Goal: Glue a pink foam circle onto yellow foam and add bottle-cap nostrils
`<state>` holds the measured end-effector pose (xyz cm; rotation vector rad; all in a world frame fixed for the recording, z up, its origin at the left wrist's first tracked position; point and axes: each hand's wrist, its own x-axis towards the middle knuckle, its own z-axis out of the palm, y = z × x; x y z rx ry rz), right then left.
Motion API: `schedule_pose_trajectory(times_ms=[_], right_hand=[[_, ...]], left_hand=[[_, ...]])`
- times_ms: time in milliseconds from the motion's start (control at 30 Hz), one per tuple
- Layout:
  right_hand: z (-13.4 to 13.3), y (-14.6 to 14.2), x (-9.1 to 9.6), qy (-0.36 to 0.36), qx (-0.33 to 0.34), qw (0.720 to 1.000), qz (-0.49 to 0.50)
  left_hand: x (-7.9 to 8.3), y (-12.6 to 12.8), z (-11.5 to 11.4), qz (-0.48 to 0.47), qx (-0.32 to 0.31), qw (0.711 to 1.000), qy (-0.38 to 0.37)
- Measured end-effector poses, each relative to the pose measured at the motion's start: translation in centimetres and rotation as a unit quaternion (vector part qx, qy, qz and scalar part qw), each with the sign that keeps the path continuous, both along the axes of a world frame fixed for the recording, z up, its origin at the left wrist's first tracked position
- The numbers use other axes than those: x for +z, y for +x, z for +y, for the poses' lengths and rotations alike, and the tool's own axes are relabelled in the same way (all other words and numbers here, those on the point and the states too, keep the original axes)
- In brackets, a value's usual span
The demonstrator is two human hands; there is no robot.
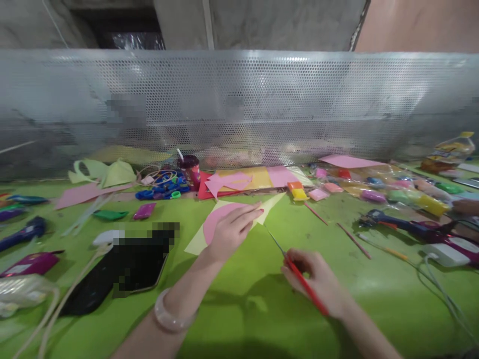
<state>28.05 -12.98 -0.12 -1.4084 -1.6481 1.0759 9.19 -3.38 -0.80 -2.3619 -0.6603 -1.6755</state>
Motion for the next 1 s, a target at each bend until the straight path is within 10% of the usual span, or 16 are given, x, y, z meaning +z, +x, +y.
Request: schedule_pose_trajectory(times_ms=[233, 533, 1000], right_hand=[[4.0, 3.7, 4.4, -0.075, 0.139, 0.984, -0.086], [4.0, 3.4, 1.1, -0.028, 0.121, 0.990, -0.071], [3.9, 4.2, 3.2, -0.112, 0.177, 0.964, -0.165]], left_hand=[[0.1, -0.4, 0.4, -0.003, -0.020, 1.000, -0.021], [0.7, -0.2, 0.0, 0.030, -0.049, 0.998, -0.015], [1.1, 0.1, -0.8, 0.029, -0.110, 0.991, -0.070]])
